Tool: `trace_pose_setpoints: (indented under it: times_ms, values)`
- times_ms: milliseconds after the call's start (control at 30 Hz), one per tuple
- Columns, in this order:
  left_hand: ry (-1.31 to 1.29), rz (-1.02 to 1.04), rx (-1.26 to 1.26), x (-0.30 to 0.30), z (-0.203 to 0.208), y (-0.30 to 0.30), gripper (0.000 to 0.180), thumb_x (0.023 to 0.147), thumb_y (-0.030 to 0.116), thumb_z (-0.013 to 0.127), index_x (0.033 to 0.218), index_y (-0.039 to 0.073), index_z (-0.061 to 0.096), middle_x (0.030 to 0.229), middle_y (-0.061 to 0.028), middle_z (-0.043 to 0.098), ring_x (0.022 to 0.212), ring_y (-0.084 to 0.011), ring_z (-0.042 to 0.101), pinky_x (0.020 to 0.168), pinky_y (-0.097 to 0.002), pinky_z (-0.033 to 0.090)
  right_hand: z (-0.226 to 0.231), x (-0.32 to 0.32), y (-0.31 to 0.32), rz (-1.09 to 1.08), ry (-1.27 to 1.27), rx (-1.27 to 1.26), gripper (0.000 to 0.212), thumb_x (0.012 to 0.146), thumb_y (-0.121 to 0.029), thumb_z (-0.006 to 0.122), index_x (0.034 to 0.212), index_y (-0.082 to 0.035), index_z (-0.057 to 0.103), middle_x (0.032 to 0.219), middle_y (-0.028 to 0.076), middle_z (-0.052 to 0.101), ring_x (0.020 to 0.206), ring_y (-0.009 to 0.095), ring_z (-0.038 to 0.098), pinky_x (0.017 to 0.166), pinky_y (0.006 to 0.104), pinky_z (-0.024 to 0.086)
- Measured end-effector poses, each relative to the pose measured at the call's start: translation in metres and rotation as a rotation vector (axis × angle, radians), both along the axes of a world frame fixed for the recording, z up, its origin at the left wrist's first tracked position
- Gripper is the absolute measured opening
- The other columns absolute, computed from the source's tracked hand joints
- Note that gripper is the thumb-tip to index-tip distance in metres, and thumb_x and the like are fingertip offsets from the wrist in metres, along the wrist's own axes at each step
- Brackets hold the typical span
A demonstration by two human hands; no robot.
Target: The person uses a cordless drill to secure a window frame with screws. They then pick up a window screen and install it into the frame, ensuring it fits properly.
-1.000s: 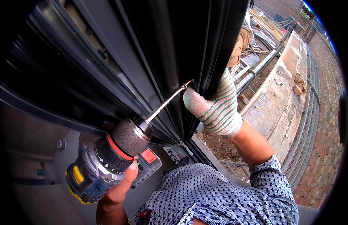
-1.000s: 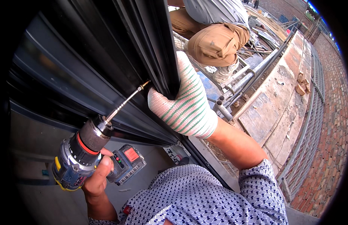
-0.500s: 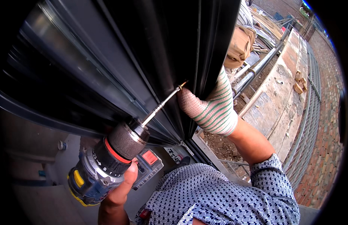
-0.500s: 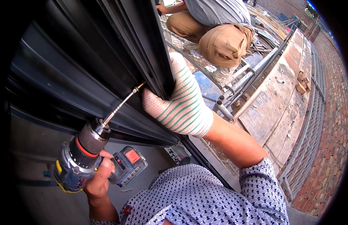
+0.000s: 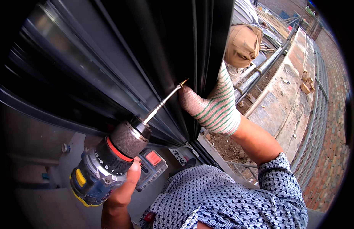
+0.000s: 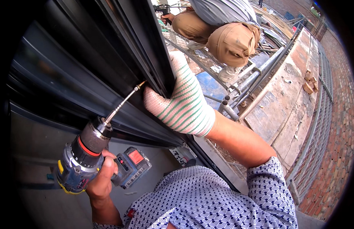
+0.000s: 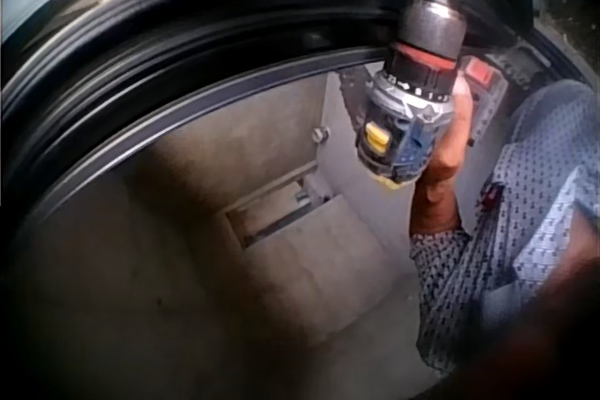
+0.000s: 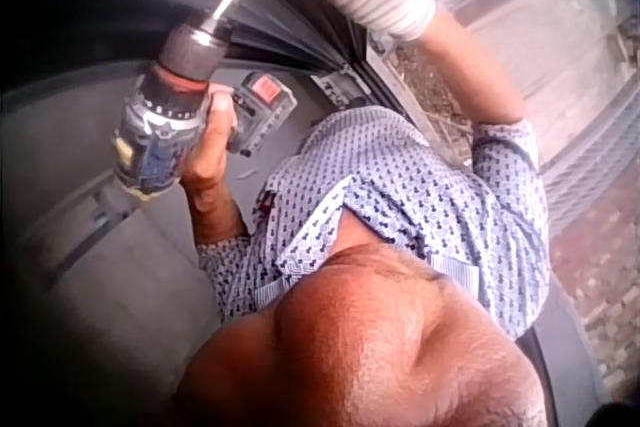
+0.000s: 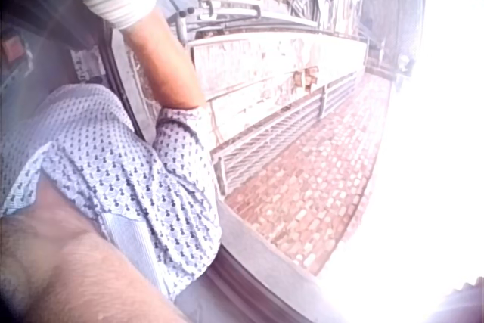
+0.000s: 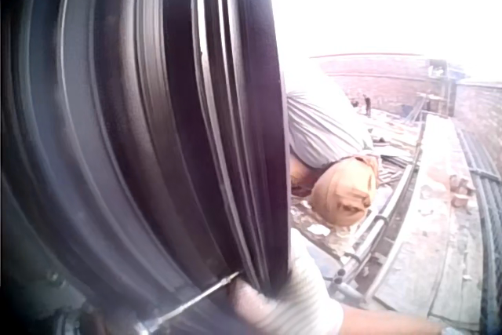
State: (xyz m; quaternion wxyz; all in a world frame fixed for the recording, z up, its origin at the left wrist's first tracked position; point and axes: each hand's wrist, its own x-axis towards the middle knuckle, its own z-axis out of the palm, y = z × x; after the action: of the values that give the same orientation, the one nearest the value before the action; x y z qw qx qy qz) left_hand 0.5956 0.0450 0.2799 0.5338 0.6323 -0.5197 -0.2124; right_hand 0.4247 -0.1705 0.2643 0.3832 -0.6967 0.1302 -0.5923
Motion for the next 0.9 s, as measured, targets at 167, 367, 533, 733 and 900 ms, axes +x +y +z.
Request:
trace_pose_setpoints:
  times_ms: [167,367,533,733,900]
  values:
    - [0.031,0.012,-0.023,0.002,-0.002,-0.001,0.013,0.09,-0.002,0.058,0.102,-0.005,0.063,0.082,-0.01,0.061,0.064,-0.0124,0.055,0.061,-0.0278,0.046,-0.002,0.001,-0.002,0.039,0.011,-0.02,0.039,0.083,0.005,0.066,0.119,0.001,0.051,0.093,0.006,0.055,0.085,0.015,0.053,0.08,0.0289,0.047]
    - [0.076,-0.04,-0.023,0.005,-0.002,-0.005,0.011,0.09,-0.002,0.058,0.099,-0.004,0.062,0.08,-0.0093,0.061,0.063,-0.0124,0.055,0.061,-0.0276,0.046,-0.009,0.002,-0.007,0.067,0.065,0.012,0.043,0.083,0.006,0.065,0.123,0.001,0.05,0.097,0.006,0.057,0.088,0.015,0.054,0.083,0.0288,0.047]
    - [0.047,0.007,-0.025,0.003,-0.004,-0.005,0.011,0.089,-0.001,0.059,0.099,-0.003,0.062,0.08,-0.0087,0.061,0.064,-0.0123,0.055,0.061,-0.0275,0.046,-0.01,-0.002,-0.007,0.162,0.129,0.158,0.049,0.085,0.004,0.064,0.131,0.002,0.048,0.104,0.006,0.057,0.096,0.015,0.054,0.09,0.0301,0.046]
    - [-0.052,0.014,-0.051,0.005,-0.006,-0.003,0.012,0.089,-0.001,0.061,0.101,-0.004,0.063,0.081,-0.0089,0.061,0.064,-0.012,0.054,0.061,-0.0271,0.046,-0.007,-0.013,-0.013,0.394,-0.094,0.155,0.047,0.098,-0.016,0.058,0.141,0.0,0.045,0.127,0.009,0.055,0.117,0.015,0.049,0.107,0.0345,0.037]
    - [-0.044,0.004,-0.041,0.002,-0.007,-0.003,0.013,0.089,0.0,0.061,0.101,-0.003,0.062,0.081,-0.0086,0.061,0.064,-0.0116,0.054,0.061,-0.0266,0.045,-0.005,-0.016,0.0,0.275,-0.104,0.299,0.046,0.102,-0.021,0.056,0.142,-0.001,0.047,0.127,0.003,0.054,0.115,0.011,0.047,0.104,0.0299,0.036]
